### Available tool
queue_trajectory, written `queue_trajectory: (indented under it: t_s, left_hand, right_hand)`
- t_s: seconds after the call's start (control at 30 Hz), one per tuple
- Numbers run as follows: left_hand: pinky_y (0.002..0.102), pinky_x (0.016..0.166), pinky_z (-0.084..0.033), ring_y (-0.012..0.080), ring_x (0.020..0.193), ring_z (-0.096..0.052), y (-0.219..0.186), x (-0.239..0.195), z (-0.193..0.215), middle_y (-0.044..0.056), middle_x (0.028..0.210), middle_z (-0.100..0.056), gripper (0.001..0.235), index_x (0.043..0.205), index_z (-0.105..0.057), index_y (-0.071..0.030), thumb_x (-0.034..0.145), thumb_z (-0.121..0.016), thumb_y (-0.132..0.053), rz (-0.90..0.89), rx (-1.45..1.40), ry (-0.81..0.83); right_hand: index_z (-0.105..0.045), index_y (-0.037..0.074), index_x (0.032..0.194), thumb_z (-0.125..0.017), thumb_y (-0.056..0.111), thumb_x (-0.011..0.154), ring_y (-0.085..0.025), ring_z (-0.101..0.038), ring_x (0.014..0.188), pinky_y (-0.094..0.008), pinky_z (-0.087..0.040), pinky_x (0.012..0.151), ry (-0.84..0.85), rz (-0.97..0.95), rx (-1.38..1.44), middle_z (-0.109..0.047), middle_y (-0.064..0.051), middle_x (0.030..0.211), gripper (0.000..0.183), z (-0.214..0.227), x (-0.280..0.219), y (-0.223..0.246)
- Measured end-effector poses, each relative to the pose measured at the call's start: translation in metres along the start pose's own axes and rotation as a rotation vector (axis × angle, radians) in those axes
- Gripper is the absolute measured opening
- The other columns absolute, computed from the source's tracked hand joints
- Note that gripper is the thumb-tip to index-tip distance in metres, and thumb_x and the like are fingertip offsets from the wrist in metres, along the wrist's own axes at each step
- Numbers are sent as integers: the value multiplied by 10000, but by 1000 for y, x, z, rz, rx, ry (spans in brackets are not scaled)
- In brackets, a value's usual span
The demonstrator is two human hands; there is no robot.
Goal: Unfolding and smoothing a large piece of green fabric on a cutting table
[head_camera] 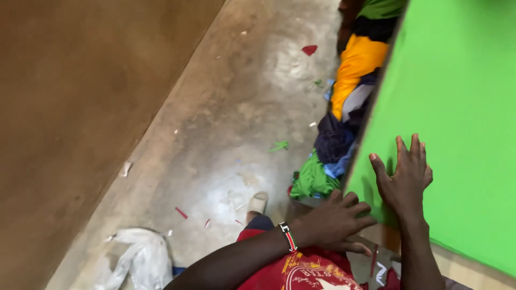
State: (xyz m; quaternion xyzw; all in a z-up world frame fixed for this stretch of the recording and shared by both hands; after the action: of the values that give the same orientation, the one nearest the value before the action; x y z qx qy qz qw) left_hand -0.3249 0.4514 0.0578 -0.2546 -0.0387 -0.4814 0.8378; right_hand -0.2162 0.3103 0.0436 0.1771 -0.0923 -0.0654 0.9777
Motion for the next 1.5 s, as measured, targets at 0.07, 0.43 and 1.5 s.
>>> queue_trajectory:
  t_s: [0.07, 0.43, 1.5]
  left_hand:
    - [558, 872, -400, 330, 1098, -519, 25, -24, 19, 88, 1185, -605, 730, 1298, -642, -174, 852, -420, -707, 27, -56, 2]
    - [590, 824, -469, 429, 1074, -627, 157, -151, 24, 198, 1127, -662, 524, 1247, -636, -65, 905, -598, -461, 410, -300, 264]
    - [539, 1011, -507, 354, 1333, -479, 410, -143, 267, 182, 1564, -440, 781, 1560, -421, -108, 997, -307, -637, 858, -1372, -533]
  right_hand:
    - [-477, 37, 1562, -472, 630, 979, -409, -269, 1542, -671, -252, 1100, -20, 48, -44, -305, -226, 1696, 831, -16, 2, 36]
    - [-253, 95, 1651, -279, 753, 929, -339, -156, 1590, -632, -126, 1183, 98, -162, -222, -197, -149, 1736, 978, -46, -34, 42]
    - [-432, 294, 1449, -574, 864, 673, -503, -371, 1427, -779, -281, 1086, 13, -631, 2057, -392, -144, 1561, 973, -111, 87, 263]
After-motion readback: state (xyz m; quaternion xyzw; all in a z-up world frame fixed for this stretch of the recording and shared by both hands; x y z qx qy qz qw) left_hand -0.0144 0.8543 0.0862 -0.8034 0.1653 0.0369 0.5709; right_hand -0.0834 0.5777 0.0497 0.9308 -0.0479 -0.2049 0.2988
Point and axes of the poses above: each hand's wrist, its own x-axis towards the middle knuckle, its own z-axis out of the back of the hand, y = z × x, the point moved 10 cm from there along x, towards the middle knuckle
